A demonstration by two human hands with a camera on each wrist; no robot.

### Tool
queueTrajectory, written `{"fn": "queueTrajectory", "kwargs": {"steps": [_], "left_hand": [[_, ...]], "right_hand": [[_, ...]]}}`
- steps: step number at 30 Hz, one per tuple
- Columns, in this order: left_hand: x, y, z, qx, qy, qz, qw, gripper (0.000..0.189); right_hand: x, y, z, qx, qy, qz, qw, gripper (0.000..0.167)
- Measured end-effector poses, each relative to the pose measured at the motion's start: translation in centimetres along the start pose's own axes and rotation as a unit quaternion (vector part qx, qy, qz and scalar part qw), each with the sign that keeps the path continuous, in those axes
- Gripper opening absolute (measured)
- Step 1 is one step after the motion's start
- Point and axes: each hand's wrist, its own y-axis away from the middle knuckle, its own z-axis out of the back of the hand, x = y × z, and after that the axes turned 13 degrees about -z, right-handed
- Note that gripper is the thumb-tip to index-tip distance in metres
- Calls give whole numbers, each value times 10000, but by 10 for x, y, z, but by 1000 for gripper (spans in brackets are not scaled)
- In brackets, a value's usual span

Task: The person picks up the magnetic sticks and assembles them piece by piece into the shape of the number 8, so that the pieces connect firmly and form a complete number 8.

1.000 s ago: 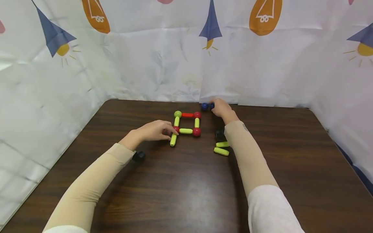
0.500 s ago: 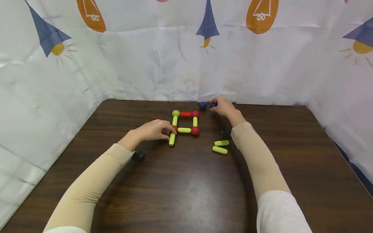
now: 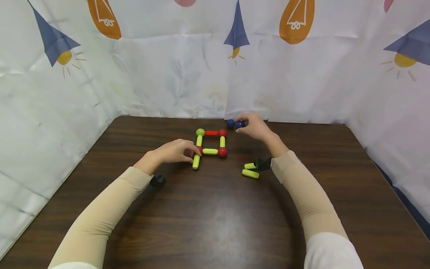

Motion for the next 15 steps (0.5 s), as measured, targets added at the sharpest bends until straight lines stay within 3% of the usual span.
{"fn": "queueTrajectory", "kwargs": {"steps": [15], "left_hand": [[-1,1,3,77,45,-13,10000,32]], "right_hand": [[20,48,-33,385,-189,436,9981,43]]}}
